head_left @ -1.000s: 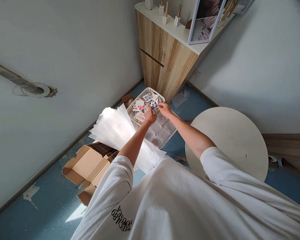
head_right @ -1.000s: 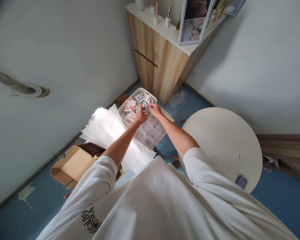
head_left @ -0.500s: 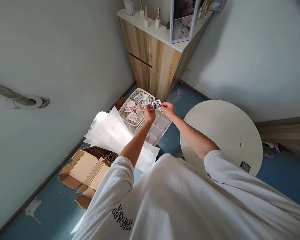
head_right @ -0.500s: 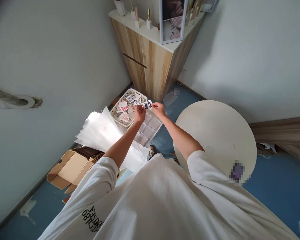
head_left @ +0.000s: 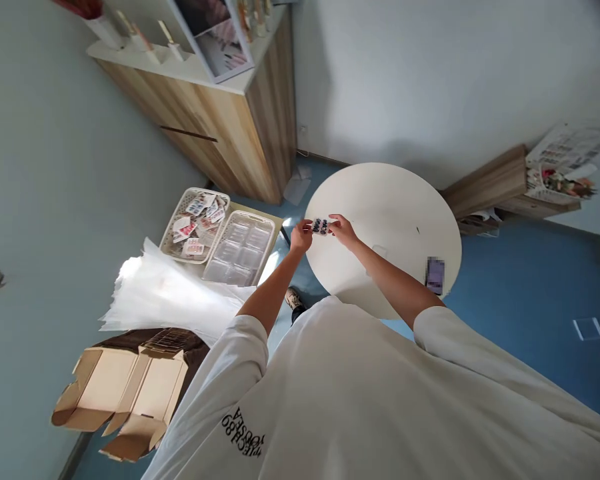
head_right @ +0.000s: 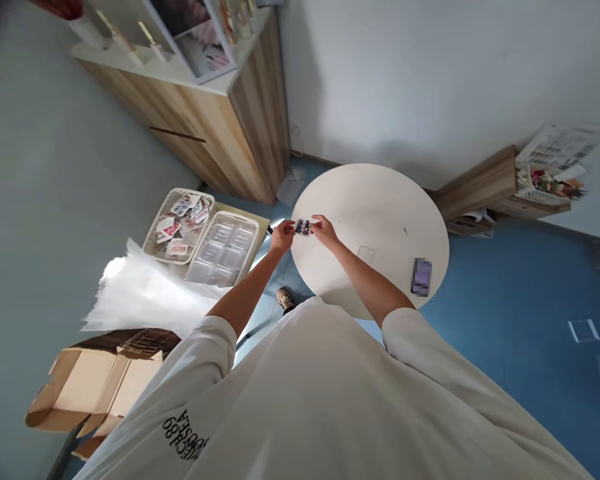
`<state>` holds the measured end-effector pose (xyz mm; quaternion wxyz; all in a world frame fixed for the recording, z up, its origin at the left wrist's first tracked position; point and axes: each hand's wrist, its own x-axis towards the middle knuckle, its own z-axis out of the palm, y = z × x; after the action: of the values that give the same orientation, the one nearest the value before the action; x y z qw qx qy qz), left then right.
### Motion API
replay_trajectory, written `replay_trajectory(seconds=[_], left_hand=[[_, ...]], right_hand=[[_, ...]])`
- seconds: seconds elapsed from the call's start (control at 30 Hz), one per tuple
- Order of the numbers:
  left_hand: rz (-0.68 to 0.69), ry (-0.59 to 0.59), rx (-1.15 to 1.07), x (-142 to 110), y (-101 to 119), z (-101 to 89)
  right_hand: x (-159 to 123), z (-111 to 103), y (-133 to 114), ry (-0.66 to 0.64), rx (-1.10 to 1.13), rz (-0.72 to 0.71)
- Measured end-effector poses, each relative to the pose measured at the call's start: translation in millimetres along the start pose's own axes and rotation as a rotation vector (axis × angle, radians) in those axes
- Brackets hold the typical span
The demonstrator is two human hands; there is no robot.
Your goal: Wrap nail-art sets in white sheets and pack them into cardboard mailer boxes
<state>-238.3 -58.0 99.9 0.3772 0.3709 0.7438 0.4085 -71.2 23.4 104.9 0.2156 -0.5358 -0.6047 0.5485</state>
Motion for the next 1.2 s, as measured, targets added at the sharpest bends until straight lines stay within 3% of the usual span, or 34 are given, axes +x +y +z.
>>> replay_trajectory(seconds=[0.23, 0.37, 0.47, 0.57, 0.7, 0.93, 1.2], left_hand=[[-0.013, -0.234, 0.079, -55.8, 17.4, 129.3], [-0.061, -0.268, 0.056, -83.5, 12.7, 186.3], [-0.154, -0.317, 0.06, -103.7, -0.5, 214.8], [-0.244, -0.39, 0.104, -119.4, -16.3, 229.4], [-0.335, -0.419, 0.106, -124.6, -30.8, 236.0], [-0.376, -0.423, 0.037, -114.6, -35.6, 245.9], [-0.379, -0.465, 0.02, -105.6, -37.1, 245.8]], right_hand=[[-69.3, -124.6, 93.0, 0.062, -0.013, 0.103], [-104.4, -171.7, 141.6, 0.13, -0.026, 0.163], [-126.8, -192.7, 174.9, 0.173, 0.026, 0.276], [-144.5, -200.4, 202.4, 0.199, 0.084, 0.387], [-154.8, -193.9, 223.4, 0.227, 0.108, 0.46], [-143.3, -167.4, 231.7, 0.278, -0.043, 0.509], [-143.4, -162.6, 234.4, 0.17, -0.192, 0.452]])
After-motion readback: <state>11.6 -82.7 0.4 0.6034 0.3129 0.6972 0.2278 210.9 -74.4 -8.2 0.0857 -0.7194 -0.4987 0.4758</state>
